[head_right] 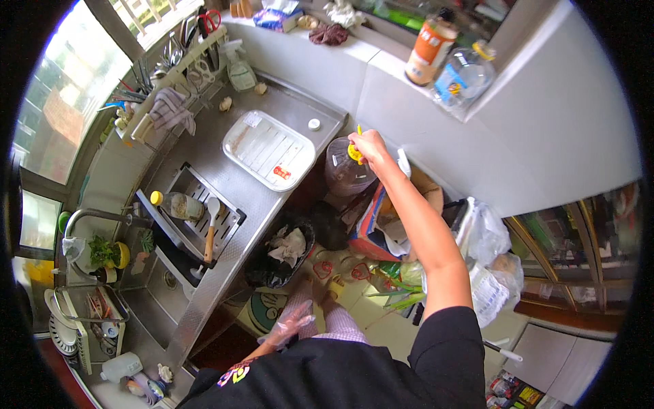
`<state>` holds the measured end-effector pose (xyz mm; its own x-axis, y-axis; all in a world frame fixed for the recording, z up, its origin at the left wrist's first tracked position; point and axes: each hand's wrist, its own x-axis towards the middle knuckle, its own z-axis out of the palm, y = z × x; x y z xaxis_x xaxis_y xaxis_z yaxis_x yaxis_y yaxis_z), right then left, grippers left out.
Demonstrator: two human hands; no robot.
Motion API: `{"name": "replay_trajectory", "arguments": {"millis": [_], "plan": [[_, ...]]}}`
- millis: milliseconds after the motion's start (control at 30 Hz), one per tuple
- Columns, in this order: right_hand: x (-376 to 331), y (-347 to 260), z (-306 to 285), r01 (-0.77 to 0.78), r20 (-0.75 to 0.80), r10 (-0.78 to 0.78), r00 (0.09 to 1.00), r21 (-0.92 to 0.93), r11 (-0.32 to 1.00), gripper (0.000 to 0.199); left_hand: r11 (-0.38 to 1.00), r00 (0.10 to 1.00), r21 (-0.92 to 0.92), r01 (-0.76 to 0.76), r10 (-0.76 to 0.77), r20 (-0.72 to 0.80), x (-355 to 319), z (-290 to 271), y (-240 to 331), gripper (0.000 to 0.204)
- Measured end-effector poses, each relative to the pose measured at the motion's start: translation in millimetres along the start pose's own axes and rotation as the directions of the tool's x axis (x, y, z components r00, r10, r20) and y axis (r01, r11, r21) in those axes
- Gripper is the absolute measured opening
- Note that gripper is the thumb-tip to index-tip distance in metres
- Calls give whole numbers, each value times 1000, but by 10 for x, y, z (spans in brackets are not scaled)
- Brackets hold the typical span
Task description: The person uses chopsticks to scoop seasoned ground meat and place it onto yellow corn tortillas held in the left hand. After filling several tortillas, the person moves to the sink, dries a frying pan, places it on the stove, and turns on the burner. The person then retrieves a plastic glove from another room and puts it on.
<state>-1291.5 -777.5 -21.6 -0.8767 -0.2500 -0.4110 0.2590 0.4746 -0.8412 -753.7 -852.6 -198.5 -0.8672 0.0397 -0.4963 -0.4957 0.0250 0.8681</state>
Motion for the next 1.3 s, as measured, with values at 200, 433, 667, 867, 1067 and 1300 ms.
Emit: {"name": "replay_trajectory", "arguments": {"millis": [200,433,667,867,1067,1300], "plan": [[-1810,-1030,-668,181,137,-235,962,321,929,23,993,938,-90,81,-46,344,128,-430,841,54],[-4068,-1412,-1376,427,-40,-462,886,458,780,33,940,759,24,-340,259,597,281,-505,1310,40],[-6091,-810,-1762,509,-319,-400,859,456,730,29,952,580,241,188,-306,755,725,95,1119,40],[-7527,263,-1815,451,-551,-150,821,466,761,26,863,413,456,216,-504,758,995,1134,919,41],[-8668,1568,-2054,507,-774,162,613,542,671,22,845,219,534,24,-526,822,1071,2822,745,44],[-9705,2888,-2803,459,-879,340,335,467,756,23,754,269,580,-310,-515,814,425,5307,499,55]]}}
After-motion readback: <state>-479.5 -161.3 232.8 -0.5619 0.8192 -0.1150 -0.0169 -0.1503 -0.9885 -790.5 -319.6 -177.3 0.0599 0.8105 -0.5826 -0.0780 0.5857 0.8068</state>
